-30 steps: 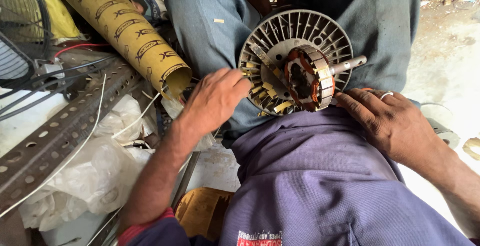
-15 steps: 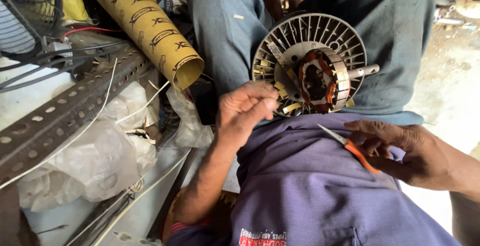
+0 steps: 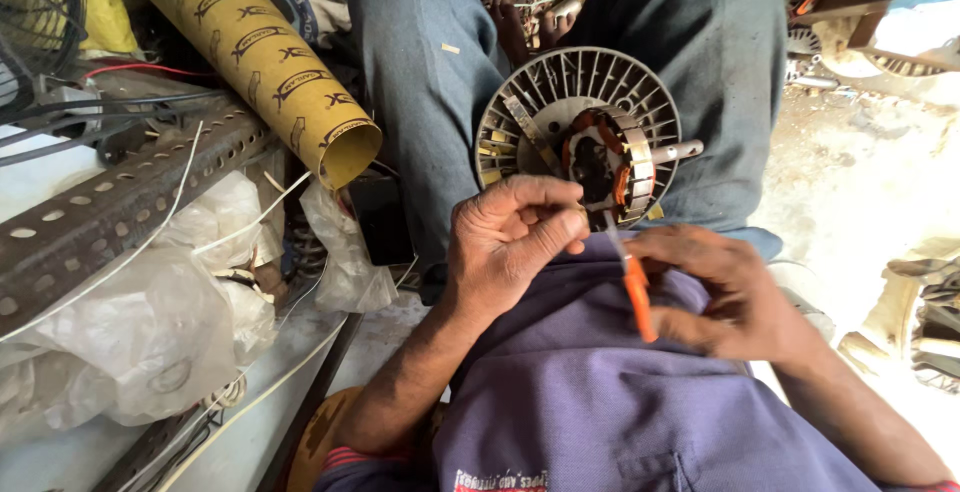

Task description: The person trims copper wires on a fan motor stator using a small cutter and twists the wires by hand while holding the stator between their legs.

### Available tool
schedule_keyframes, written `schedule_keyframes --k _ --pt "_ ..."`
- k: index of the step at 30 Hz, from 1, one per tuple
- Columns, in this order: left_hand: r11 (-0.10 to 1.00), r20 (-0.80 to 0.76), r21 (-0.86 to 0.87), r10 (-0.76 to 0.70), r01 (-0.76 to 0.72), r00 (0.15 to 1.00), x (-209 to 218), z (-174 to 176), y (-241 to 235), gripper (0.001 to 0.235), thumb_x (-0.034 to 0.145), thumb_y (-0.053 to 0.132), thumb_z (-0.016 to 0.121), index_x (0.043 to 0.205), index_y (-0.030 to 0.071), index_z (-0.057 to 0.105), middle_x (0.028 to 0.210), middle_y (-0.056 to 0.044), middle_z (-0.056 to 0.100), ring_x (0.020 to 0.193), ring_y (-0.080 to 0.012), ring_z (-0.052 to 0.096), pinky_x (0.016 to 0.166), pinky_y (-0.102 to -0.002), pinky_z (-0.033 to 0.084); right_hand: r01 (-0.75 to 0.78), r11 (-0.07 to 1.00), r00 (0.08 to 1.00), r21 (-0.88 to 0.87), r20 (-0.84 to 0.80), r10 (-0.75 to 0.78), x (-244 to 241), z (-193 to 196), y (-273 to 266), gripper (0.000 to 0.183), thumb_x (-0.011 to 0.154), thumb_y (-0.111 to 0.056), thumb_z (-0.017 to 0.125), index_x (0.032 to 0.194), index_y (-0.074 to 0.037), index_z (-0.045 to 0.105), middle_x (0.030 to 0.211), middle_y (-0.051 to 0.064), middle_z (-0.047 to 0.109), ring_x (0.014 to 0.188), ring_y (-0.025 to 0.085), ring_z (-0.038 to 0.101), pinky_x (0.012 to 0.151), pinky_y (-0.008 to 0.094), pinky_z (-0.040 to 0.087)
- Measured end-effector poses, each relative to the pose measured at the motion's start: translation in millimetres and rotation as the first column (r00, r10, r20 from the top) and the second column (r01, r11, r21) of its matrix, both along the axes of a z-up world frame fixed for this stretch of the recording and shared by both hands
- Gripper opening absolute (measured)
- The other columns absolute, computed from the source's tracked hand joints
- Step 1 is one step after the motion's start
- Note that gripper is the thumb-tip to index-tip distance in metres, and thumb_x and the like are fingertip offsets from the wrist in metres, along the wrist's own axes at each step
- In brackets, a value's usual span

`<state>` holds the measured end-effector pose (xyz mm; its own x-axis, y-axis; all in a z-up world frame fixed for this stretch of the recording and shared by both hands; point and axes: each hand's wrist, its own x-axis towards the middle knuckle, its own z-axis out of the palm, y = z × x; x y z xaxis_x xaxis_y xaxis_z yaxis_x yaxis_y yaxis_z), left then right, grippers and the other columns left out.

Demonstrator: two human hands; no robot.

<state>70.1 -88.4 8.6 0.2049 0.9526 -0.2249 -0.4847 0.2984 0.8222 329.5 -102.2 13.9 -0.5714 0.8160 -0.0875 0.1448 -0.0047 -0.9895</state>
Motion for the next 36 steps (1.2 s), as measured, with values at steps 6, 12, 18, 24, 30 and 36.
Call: schedule_keyframes --k 6,12,18,24,30,36 --pt "0.998 0.029 -0.059 0.009 -0.007 1.000 12.7 6.8 1.5 0.029 0.097 -0.007 0.071 0.121 0.000 0.056 0.102 -0.013 0.072 0.093 -0.0141 0.071 0.080 -0.029 0.063 0.048 0.999 0.998 0.023 0.038 -0.049 -14.4 3.8 -1.0 0.061 0.081 -0.020 0.084 0.136 -0.004 0.063 0.119 0.014 0.071 0.095 0.021 0.073 0.084 0.032 0.061" --pt "0.998 0.027 -0.069 0.013 -0.011 1.000 15.0 4.4 -0.3 0.030 0.096 -0.008 0.073 0.120 -0.001 0.056 0.100 -0.013 0.071 0.090 -0.0150 0.072 0.077 -0.029 0.064 0.050 0.998 0.996 0.047 0.068 -0.053 -7.6 -8.2 -6.3 0.060 0.081 -0.019 0.083 0.137 -0.005 0.063 0.113 0.010 0.073 0.090 0.017 0.073 0.078 0.030 0.060" --pt "0.998 -0.025 -0.015 -0.055 0.054 0.998 14.5 2.2 -2.5 0.032 0.096 -0.008 0.072 0.121 0.001 0.053 0.099 -0.012 0.071 0.087 -0.0135 0.072 0.077 -0.028 0.065 0.026 0.995 1.000 0.094 0.000 -0.026 -0.4 -10.9 -5.7 0.059 0.085 -0.018 0.081 0.139 -0.006 0.061 0.113 0.010 0.071 0.098 0.022 0.072 0.084 0.034 0.057" --pt "0.998 0.033 -0.059 0.002 0.000 0.999 9.0 12.4 2.1 0.037 0.096 -0.006 0.069 0.129 0.002 0.056 0.099 -0.009 0.069 0.087 -0.0139 0.070 0.078 -0.029 0.063 0.029 0.991 0.986 0.132 0.156 -0.049 9.4 -0.2 3.8 0.055 0.082 -0.014 0.079 0.134 -0.004 0.064 0.111 0.008 0.073 0.088 0.019 0.075 0.077 0.033 0.061" --pt "0.842 -0.629 0.491 0.167 0.222 0.759 4.1 32.3 7.4 0.016 0.088 -0.005 0.077 0.100 0.003 0.070 0.106 -0.008 0.068 0.090 -0.0181 0.071 0.078 -0.026 0.061 -0.396 0.837 0.807 0.377 0.577 0.122 22.8 19.1 18.6 0.046 0.069 -0.004 0.074 0.115 -0.003 0.070 0.122 0.013 0.075 0.105 0.031 0.075 0.081 0.038 0.058" --pt "0.582 -0.722 0.620 0.162 0.526 0.672 26.3 40.7 12.9 0.025 0.086 -0.003 0.078 0.110 0.000 0.072 0.108 -0.011 0.069 0.097 -0.0294 0.072 0.083 -0.037 0.062 0.198 0.912 0.965 -0.360 -0.092 -0.246 6.8 10.4 3.4 0.029 0.090 -0.002 0.072 0.119 0.002 0.073 0.111 0.013 0.080 0.102 0.016 0.074 0.090 0.029 0.060"
